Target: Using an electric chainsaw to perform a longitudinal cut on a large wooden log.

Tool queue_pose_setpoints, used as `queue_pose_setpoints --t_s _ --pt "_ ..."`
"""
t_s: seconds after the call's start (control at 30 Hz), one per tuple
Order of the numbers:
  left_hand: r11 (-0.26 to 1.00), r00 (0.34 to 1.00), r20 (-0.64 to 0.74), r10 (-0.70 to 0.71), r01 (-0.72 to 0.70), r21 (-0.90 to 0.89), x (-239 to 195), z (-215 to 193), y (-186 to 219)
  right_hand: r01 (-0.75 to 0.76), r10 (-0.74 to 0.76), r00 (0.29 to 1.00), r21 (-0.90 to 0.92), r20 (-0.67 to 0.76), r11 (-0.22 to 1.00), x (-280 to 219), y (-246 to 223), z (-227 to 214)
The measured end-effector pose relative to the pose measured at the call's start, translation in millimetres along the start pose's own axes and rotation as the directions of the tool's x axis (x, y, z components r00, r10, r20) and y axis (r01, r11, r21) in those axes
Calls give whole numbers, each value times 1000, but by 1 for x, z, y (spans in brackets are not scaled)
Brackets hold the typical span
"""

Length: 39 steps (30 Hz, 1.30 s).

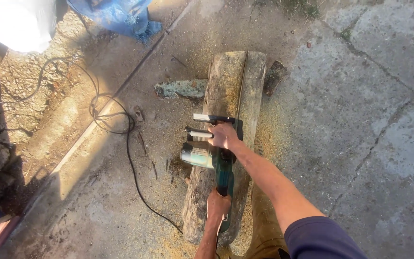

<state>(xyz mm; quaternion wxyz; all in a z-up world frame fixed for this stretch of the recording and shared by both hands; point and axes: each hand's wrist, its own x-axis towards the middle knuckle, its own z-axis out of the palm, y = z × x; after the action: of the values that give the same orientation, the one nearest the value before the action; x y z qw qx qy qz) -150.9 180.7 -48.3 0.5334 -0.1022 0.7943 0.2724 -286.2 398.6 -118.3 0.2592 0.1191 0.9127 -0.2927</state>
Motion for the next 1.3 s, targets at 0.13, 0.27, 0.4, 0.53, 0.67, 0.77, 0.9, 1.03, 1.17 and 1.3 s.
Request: queue_pose_setpoints --t_s 0.13,0.27,0.4,0.53,0.67,0.77,0.9,1.03,1.17,1.3 --pt "1000 1000 -11 -17 17 4 -7 0 -23 -75 69 995 95 70 993 -13 -12 11" --pt "998 999 10 -53 52 19 -11 2 -59 -41 35 995 62 98 997 -30 -29 34" --pt "993 998 -6 -66 66 94 -8 8 -118 -37 28 996 101 84 994 -53 -51 68" --pt "985 991 17 -135 132 113 -44 3 -148 -27 13 996 155 90 987 -84 -69 110" --pt "966 972 33 -234 228 126 -62 5 -161 43 -52 997 140 60 989 -96 -71 146" --pt "964 969 50 -240 232 133 -49 6 -142 67 -70 997 134 17 989 -83 -57 133" --pt "996 999 19 -46 44 80 -3 11 -98 -66 64 998 225 16 972 -52 -38 53" --pt "998 999 21 -48 48 -36 2 5 -22 -57 50 998 141 48 988 -17 -7 9" --pt "999 1000 8 -4 3 47 18 7 -34 -28 27 999 53 31 998 -8 -7 10" --pt "997 1000 -3 -19 19 71 23 12 -74 29 -28 999 44 -38 999 -17 -15 43"
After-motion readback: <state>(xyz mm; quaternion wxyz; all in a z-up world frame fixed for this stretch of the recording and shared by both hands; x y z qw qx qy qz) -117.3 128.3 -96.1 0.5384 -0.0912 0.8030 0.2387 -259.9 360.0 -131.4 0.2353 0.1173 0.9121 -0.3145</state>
